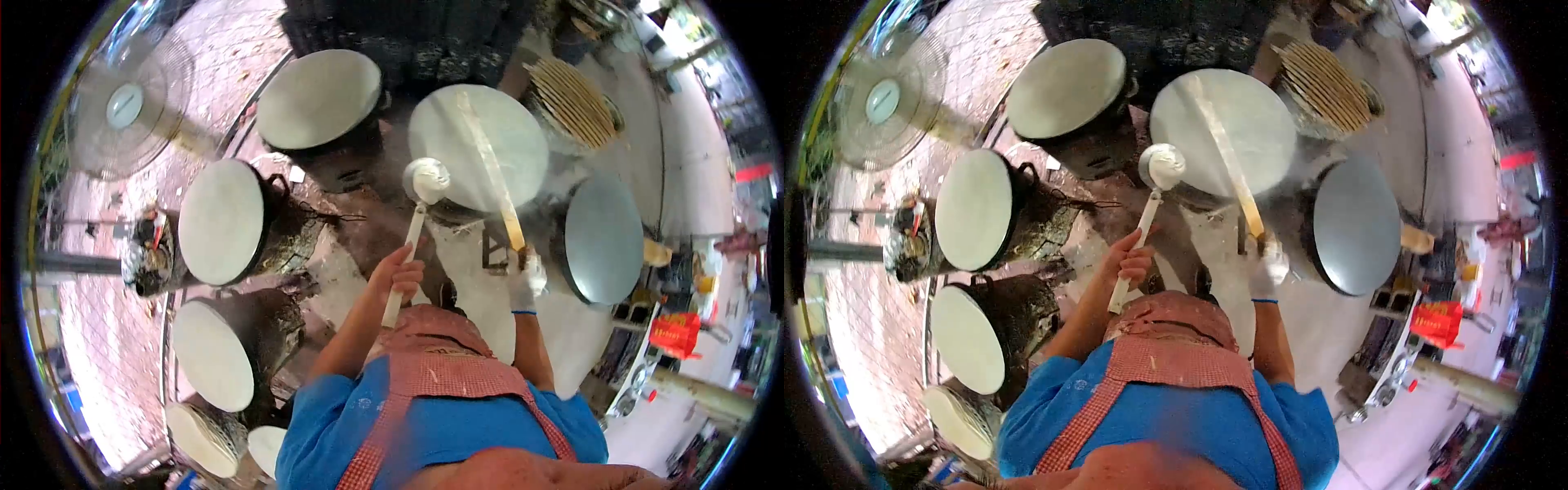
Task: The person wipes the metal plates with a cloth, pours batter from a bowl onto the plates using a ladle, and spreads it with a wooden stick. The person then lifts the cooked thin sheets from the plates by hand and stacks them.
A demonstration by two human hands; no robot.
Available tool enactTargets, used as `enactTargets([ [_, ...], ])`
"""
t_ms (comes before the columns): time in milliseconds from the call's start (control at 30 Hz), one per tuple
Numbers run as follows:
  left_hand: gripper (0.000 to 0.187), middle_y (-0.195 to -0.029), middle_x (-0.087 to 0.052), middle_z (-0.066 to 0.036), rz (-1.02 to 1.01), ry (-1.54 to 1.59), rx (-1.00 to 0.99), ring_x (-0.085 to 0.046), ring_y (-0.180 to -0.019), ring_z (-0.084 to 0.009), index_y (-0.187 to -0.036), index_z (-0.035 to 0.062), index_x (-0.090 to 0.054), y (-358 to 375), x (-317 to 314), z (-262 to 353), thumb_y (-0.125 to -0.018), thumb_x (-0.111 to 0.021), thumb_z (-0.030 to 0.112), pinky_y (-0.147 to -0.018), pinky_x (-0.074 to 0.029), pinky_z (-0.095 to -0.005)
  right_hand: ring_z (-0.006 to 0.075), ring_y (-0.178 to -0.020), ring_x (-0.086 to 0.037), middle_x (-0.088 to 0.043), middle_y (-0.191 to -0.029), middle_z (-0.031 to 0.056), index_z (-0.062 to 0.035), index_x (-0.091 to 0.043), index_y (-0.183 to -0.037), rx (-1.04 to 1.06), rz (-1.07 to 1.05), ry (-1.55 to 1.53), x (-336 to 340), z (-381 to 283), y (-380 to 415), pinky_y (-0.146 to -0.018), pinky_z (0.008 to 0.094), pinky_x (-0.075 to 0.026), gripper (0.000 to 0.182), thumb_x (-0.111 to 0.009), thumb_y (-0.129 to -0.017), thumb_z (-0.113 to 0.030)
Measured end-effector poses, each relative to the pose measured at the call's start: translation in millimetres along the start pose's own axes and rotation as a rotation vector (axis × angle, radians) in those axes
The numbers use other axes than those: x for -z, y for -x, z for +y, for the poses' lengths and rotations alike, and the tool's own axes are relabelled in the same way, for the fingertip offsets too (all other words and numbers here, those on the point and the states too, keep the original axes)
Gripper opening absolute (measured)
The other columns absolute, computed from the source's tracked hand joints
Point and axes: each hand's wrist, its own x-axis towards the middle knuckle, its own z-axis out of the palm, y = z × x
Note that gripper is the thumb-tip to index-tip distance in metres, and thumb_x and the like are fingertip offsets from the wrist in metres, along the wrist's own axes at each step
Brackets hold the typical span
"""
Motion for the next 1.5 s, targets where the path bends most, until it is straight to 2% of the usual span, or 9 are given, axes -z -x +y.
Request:
enactTargets([
  [167,0.04,-0.056,-0.031,0.003,0.069,-0.071,-0.084,-0.029,-0.039,-0.0046,-0.07,0.009,-0.035,40,19,-6,-0.09,-0.05,0.041,-0.029,-0.023,-0.0187,0.0293,-0.082,-0.062,-0.063,-0.098,0.0132,-0.0056,-0.058,-0.109,-0.209,-0.434,0.119,-12,40,5,-0.068,0.0401,-0.05,0.045,-0.054,-0.085,-0.044],
  [333,0.024,-0.06,-0.03,0.003,0.081,-0.12,-0.557,-0.028,-0.041,-0.0041,-0.115,0.0189,-0.045,80,68,-55,-0.092,-0.05,0.028,-0.029,-0.023,-0.0174,0.0346,-0.105,-0.055,-0.056,-0.116,0.0215,0.0,-0.053,-0.117,-0.509,-0.496,-0.004,-2,60,-80,-0.086,0.0406,-0.043,0.051,-0.048,-0.088,-0.042],
  [533,0.019,-0.059,-0.03,0.003,-0.018,0.063,-1.084,-0.028,-0.04,-0.0053,-0.112,0.02,-0.047,94,153,-170,-0.094,-0.046,0.027,-0.031,-0.022,-0.0182,0.0299,-0.103,-0.055,-0.058,-0.116,0.0157,0.0026,-0.051,-0.121,-0.009,-0.684,-0.529,-78,-1,-150,-0.087,0.0365,-0.042,0.046,-0.049,-0.09,-0.032],
  [600,0.016,-0.057,-0.03,0.003,-0.405,0.243,-1.118,-0.028,-0.04,-0.0063,-0.106,0.0193,-0.051,84,188,-214,-0.096,-0.042,0.028,-0.031,-0.023,-0.02,0.0283,-0.103,-0.054,-0.058,-0.115,0.014,0.0033,-0.052,-0.119,0.234,-0.674,-0.667,-72,-61,-128,-0.086,0.0363,-0.042,0.045,-0.051,-0.09,-0.031],
  [833,0.029,-0.058,-0.031,0.001,-0.722,0.551,-1.59,-0.03,-0.04,-0.0072,-0.106,0.0095,-0.052,44,263,-396,-0.095,-0.041,0.034,-0.032,-0.027,-0.0194,0.0128,-0.075,-0.049,-0.056,-0.083,0.0017,0.0013,-0.06,-0.099,0.599,-1.566,-0.887,-18,-189,56,-0.068,0.0282,-0.042,0.028,-0.061,-0.083,-0.022],
  [1000,0.034,-0.063,-0.034,-0.003,-0.824,0.563,-2.065,-0.033,-0.045,-0.009,-0.124,0.0138,-0.045,0,315,-506,-0.096,-0.04,0.032,-0.034,-0.03,-0.0208,0.0191,-0.092,-0.059,-0.064,-0.101,0.0132,0.0013,-0.058,-0.11,1.306,-1.851,-0.776,34,-209,210,-0.083,0.0303,-0.044,0.04,-0.063,-0.079,-0.023],
  [1133,0.039,-0.066,-0.034,-0.002,-0.741,0.608,-2.276,-0.032,-0.047,-0.0082,-0.135,0.0245,-0.034,-5,381,-578,-0.097,-0.038,0.026,-0.034,-0.028,-0.0189,0.0313,-0.092,-0.061,-0.064,-0.098,0.0187,-0.004,-0.059,-0.11,1.759,-1.604,-0.538,143,-196,291,-0.078,0.0375,-0.047,0.044,-0.063,-0.078,-0.033],
  [1400,0.026,-0.051,-0.028,0.003,-0.517,1.055,-1.917,-0.024,-0.036,-0.0077,-0.117,0.0179,-0.052,30,483,-661,-0.096,-0.039,0.026,-0.03,-0.022,-0.0208,0.0298,-0.092,-0.061,-0.065,-0.096,0.0156,-0.0066,-0.061,-0.109,1.587,-1.741,-0.375,178,-102,387,-0.08,0.0364,-0.046,0.047,-0.064,-0.076,-0.04],
  [1500,0.042,-0.043,-0.025,0.003,-0.711,0.977,-1.601,-0.023,-0.032,-0.0091,-0.059,0.0137,-0.041,36,519,-656,-0.094,-0.043,0.036,-0.03,-0.021,-0.0222,0.0308,-0.087,-0.062,-0.065,-0.092,0.0156,-0.0081,-0.063,-0.103,1.495,-1.642,-0.352,169,-66,359,-0.076,0.0385,-0.046,0.044,-0.062,-0.076,-0.043],
])
